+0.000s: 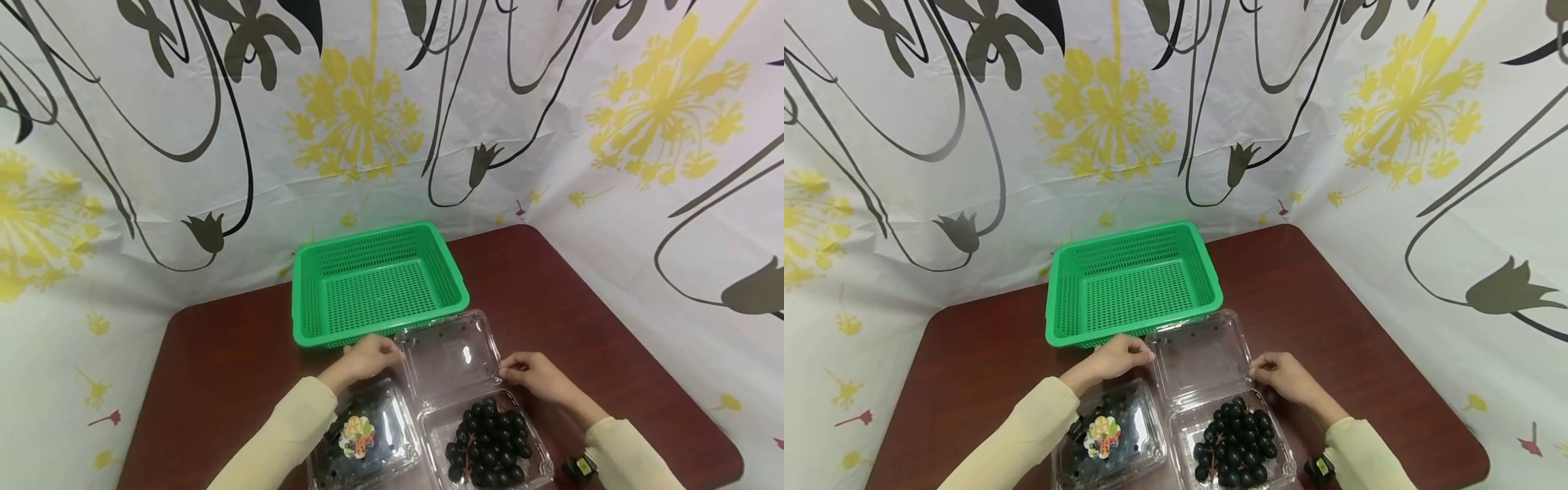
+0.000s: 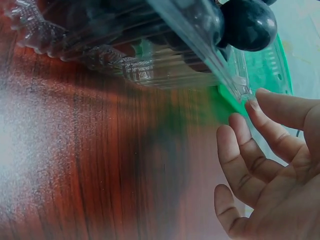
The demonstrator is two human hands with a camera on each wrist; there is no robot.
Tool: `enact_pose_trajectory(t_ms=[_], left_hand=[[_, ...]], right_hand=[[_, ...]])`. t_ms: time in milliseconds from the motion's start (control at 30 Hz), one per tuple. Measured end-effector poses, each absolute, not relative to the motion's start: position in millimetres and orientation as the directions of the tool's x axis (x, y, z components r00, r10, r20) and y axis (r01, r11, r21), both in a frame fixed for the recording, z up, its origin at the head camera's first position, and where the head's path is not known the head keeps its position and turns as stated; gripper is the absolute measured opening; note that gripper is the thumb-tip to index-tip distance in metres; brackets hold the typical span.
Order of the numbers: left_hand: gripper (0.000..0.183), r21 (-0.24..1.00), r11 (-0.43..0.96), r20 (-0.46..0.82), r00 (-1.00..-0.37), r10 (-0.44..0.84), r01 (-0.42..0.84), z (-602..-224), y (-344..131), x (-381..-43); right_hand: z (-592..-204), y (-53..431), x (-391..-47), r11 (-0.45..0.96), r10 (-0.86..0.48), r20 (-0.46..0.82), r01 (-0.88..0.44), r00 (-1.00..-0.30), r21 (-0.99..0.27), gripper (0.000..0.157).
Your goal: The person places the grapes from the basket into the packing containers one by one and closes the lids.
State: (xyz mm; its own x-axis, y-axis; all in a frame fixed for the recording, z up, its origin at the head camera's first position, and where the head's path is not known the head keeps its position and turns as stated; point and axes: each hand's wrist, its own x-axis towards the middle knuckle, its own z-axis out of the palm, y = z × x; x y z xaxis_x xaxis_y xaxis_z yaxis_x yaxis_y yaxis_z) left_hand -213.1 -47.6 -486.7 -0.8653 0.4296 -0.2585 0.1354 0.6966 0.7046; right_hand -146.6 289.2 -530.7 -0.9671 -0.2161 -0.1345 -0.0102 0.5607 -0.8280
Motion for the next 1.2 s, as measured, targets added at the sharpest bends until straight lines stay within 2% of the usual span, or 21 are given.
enact_pose_trajectory(t_ms=[300, 633, 833, 1000, 1200], left_hand=[[0.014, 0.726, 0.669, -0.172, -0.9, 0.4, 0.159, -486, -45, -212], [0.012, 0.81, 0.561, -0.096, -0.904, 0.416, 0.172, -475, -45, -212], [0.02, 0.828, 0.522, -0.07, -0.887, 0.457, 0.204, -469, -44, -207], [0.016, 0.823, 0.509, -0.034, -0.873, 0.487, 0.252, -465, -44, -203], [0.011, 0.847, 0.465, -0.019, -0.861, 0.508, 0.256, -461, -48, -198]], right_hand=[[-530, 285, -155, 0.571, -0.136, -0.117, 0.019, -0.984, -0.82, 0.019], [-525, 283, -164, 0.578, -0.114, -0.042, -0.032, -0.993, -0.815, 0.019], [-517, 285, -163, 0.574, -0.096, -0.002, -0.054, -0.995, -0.817, 0.018], [-509, 288, -159, 0.585, -0.075, 0.006, -0.049, -0.997, -0.81, 0.017], [-500, 290, -154, 0.584, -0.113, 0.025, -0.087, -0.993, -0.807, 0.022]])
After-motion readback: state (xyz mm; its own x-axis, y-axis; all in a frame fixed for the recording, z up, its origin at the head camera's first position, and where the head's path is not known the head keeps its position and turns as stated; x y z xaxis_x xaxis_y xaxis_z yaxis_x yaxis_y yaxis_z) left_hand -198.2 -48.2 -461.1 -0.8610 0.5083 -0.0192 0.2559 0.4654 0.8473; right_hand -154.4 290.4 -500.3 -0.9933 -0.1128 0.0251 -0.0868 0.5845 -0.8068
